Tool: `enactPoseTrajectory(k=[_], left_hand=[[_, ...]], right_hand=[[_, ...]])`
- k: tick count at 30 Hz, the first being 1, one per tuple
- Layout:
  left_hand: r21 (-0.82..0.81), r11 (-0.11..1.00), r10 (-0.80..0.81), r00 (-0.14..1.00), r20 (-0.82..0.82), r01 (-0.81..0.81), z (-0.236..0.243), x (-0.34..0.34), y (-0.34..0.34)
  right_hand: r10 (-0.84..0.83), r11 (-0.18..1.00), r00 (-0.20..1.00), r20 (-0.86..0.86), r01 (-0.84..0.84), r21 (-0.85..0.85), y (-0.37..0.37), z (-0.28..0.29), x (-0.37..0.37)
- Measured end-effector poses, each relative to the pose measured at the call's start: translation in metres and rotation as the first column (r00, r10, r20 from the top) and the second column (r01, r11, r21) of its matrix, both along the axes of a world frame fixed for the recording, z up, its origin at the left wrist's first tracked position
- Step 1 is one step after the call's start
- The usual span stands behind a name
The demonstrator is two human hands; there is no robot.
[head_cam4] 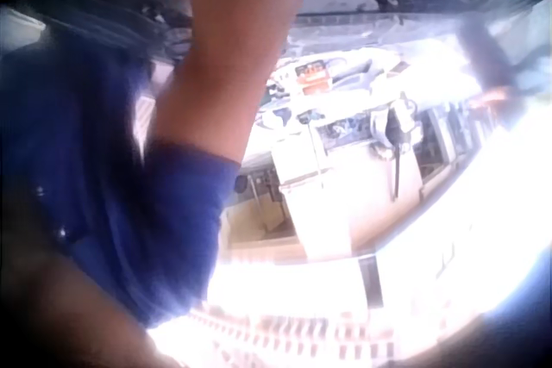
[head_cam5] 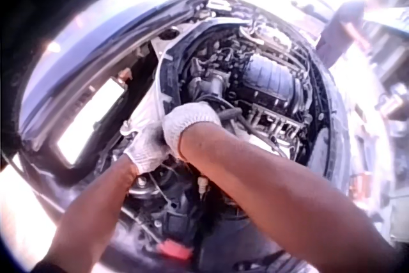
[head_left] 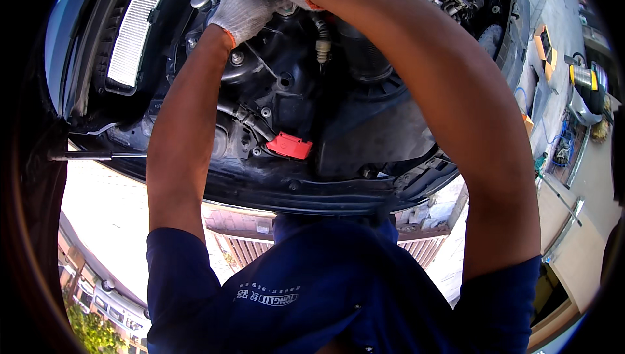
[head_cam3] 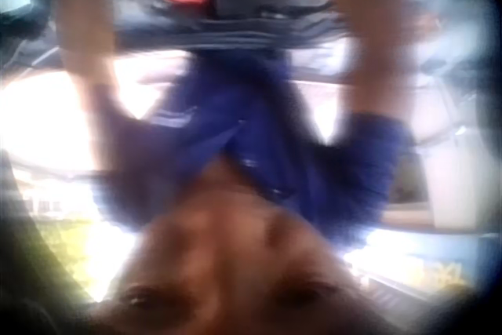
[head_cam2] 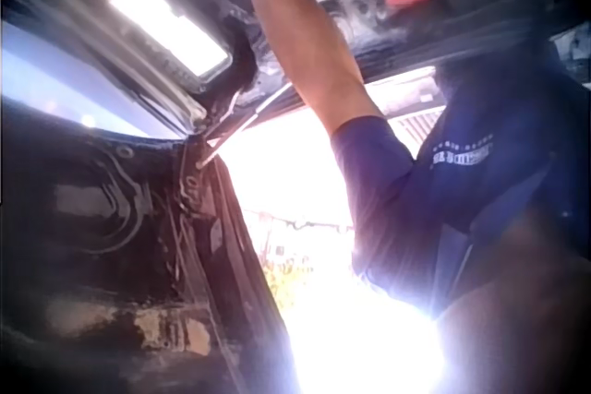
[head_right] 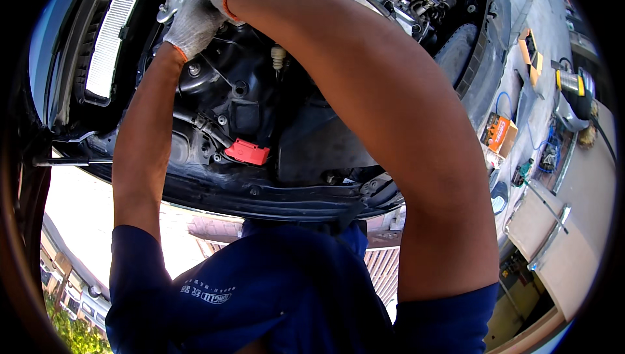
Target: The person uses a wrench to loosen and remove bolts from the engine compartment, then manipulates a plastic bracket near the coolant reservoir by hand.
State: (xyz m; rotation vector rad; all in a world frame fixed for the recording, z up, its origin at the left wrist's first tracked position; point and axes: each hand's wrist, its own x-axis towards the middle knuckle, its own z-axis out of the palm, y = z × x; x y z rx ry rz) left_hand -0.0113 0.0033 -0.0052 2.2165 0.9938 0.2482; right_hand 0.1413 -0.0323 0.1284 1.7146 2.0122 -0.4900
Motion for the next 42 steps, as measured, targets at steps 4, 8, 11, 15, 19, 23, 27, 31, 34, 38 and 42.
enactPoseTrajectory(k=[4,8,11,15,19,23,27,31,34,38,42], left_hand=[[0.085,0.995,-0.057,0.997,0.05,0.052,-0.021,-0.008,0.012],[-0.116,0.993,0.037,0.962,0.271,-0.005,-0.048,-0.018,0.015],[-0.041,0.999,-0.013,0.998,0.056,0.015,-0.014,-0.002,0.007],[0.112,0.993,-0.032,0.999,0.039,0.028,-0.011,0.0,0.002],[0.289,0.953,-0.107,0.993,0.047,0.089,-0.037,-0.016,0.017],[0.033,0.999,-0.006,0.999,0.04,0.004,-0.007,0.003,0.001],[0.022,1.0,0.0,1.0,-0.005,0.0,0.004,0.005,-0.002],[0.475,0.857,-0.211,0.977,-0.031,0.2,-0.043,-0.026,0.025],[0.0,0.999,-0.048,0.997,0.065,0.048,-0.024,-0.018,0.015],[0.126,0.99,-0.066,0.997,-0.037,0.071,-0.016,-0.009,0.008],[0.172,0.979,-0.129,0.983,0.133,0.106,-0.035,-0.022,0.017]], right_hand=[[-0.204,0.977,0.979,-0.031,0.201,-0.078,-0.003,0.014,-0.01],[-0.324,0.94,0.942,-0.087,0.311,-0.139,-0.005,0.017,-0.017],[-0.157,0.987,0.988,0.002,0.157,-0.019,-0.009,0.011,-0.006],[-0.206,0.961,0.976,-0.064,0.214,0.173,-0.008,-0.013,-0.012],[-0.36,0.93,0.917,-0.172,0.338,-0.145,-0.017,0.03,-0.014],[-0.175,0.981,0.984,-0.011,0.174,-0.086,-0.007,0.006,0.001],[-0.105,0.993,0.994,-0.008,0.105,-0.059,-0.005,0.011,0.001],[-0.358,0.924,0.917,-0.177,0.375,0.073,-0.011,-0.002,-0.026],[-0.223,0.963,0.975,-0.025,0.216,-0.16,0.0,0.014,-0.012],[-0.101,0.995,0.994,-0.03,0.101,-0.007,-0.001,-0.004,-0.004],[-0.28,0.943,0.942,-0.184,0.306,0.133,-0.017,-0.002,-0.026]])
